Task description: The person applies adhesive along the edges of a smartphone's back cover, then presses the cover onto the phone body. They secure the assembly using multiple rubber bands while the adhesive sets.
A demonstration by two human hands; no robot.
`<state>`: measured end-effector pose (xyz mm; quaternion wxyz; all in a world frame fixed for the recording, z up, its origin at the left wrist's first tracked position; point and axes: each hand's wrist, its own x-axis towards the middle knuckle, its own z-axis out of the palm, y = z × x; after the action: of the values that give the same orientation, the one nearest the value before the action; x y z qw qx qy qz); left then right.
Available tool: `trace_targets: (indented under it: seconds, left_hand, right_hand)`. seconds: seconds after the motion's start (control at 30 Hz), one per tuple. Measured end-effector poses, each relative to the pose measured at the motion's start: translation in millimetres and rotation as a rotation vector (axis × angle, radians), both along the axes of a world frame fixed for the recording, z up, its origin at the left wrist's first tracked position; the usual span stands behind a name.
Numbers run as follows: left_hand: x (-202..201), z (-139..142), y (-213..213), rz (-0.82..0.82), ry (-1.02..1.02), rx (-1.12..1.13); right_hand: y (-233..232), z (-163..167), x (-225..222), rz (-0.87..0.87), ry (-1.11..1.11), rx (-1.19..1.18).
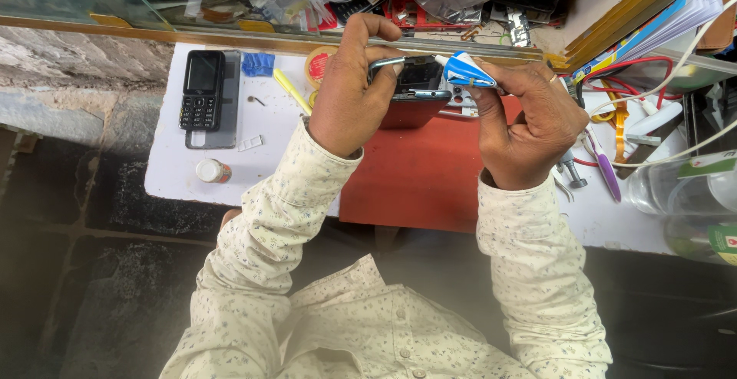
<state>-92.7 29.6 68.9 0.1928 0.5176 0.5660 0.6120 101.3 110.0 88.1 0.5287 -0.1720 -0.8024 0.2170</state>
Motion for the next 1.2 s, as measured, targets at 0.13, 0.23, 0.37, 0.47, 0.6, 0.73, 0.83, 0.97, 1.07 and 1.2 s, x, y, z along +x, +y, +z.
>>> trace_targets:
  seconds: [0.13,0.23,0.37,0.47,0.6,0.73,0.83,0.97,1.07,1.2]
  left_hand:
    - [-0.3,0.8,-0.2,0.008,0.011,-0.001]
    - [0.6,1.7,-0.3,0.009,-0.001,-0.013]
    - [-0.1,3.4,-0.7,0.0,0.0,-0.002]
    - [-0.7,4.2,-1.4,-0.003,-0.015,-0.034]
    - [-0.3,4.6,-1.1,-0.001,-0.002,-0.021]
    - [-0.4,4.7,-0.9,0.009,0.006,-0.022]
    - [-0.7,4.0,-0.8,0.016,0.006,-0.033]
    - [-0.9,2.7,-0.5,0.012,-0.013,-0.044]
    - [-0.7,2.2,-0.4,0.023,0.048,0.003]
    - [-0.8,3.4,-0.7,0.003,0.004,-0.02]
  right_hand:
    - [-1.1,-1.3,0.0,0.023,0.014,-0.03]
    - [-0.6,-2.7,-2.2,-0.001,-0.007,-0.003]
    - [-0.1,-2.8,-3.0,-0.021,-0.017,0.003]
    - [-0.5,-1.8,-2.1,-0.011,-0.002,-0.014]
    - [-2.3,0.0,-0.4,0.014,0.011,-0.032]
    - [-4.1,0.6,1.1,0.01,0.029,-0.064]
    - [-4.5,-0.4,0.9,0.009,0.047,-0.095]
    - [-4.6,-2.9,-2.3,0.009,0.035,-0.06]
    - [-5.0,-4.4,-4.1,0.0,0.041,-0.054]
    - [-4.6,-5.0,-1.0,-0.031,0.028,-0.043]
